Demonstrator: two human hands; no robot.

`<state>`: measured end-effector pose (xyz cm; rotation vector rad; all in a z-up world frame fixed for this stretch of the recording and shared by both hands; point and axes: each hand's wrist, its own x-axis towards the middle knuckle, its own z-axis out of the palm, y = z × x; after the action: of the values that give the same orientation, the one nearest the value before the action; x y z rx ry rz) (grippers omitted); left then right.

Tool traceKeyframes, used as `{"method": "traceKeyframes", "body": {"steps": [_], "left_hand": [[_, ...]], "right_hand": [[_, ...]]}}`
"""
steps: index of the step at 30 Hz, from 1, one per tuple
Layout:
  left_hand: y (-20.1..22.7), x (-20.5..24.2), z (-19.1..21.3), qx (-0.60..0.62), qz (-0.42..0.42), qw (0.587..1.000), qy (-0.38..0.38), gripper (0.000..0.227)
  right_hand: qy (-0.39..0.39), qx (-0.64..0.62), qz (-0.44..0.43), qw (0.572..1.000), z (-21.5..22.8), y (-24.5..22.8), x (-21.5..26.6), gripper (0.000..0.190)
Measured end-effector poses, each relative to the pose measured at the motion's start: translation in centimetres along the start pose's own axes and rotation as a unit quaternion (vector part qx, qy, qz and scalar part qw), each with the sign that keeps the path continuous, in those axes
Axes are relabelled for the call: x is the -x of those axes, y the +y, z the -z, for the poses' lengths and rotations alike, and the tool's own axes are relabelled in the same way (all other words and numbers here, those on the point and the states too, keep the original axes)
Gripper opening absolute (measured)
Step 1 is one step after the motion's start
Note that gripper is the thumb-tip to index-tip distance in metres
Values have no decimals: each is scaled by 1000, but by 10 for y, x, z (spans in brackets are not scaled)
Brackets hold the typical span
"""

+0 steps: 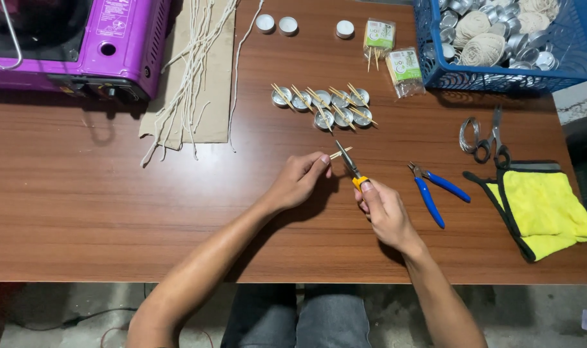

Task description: Assembling candle wicks by placing them between wooden sticks and securing them using hand tools.

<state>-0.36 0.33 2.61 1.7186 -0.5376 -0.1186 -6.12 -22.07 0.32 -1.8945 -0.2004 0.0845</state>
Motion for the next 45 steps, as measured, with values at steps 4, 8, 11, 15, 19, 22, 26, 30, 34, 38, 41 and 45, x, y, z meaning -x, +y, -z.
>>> {"method": "traceKeyframes", "body": {"steps": [4,8,11,15,19,22,26,30,34,38,41,45], "left_hand": [[-1,1,0,-5,6,1000,9,37],[-9,2,0,-25,-15,999,16,36],[-15,1,-1,-34,-44,998,32,36],[-20,1,-2,-37,-76,995,49,39],[-20,3,-5,-47,-99,993,52,36],[-18,5,-2,-40,-107,992,54,36],[-29,4,5,-53,-113,990,63,38],[-38,4,17,-98,-111,986,76,38],[-46,-1,35,-139,-78,985,72,39],[-45,-2,41,-143,-43,987,57,41],[-50,-4,42,-123,-29,991,48,41],[-61,-6,45,-62,12,997,39,44]], "right_hand": [[10,20,3,1000,1,4,0,44],[-2,-5,-7,1000,1,3,-1,44],[-14,-58,-19,998,2,11,0,42],[-15,-85,22,996,0,-10,-3,42],[-7,-69,43,997,0,-18,-2,43],[13,-69,76,995,0,-13,-2,42],[90,-108,61,988,7,-5,-3,38],[201,-9,74,977,36,33,-11,36],[301,145,48,941,59,26,-20,26],[301,343,34,889,90,51,-41,27],[295,435,41,850,103,73,-57,27],[304,468,62,828,104,84,-67,22]]}}
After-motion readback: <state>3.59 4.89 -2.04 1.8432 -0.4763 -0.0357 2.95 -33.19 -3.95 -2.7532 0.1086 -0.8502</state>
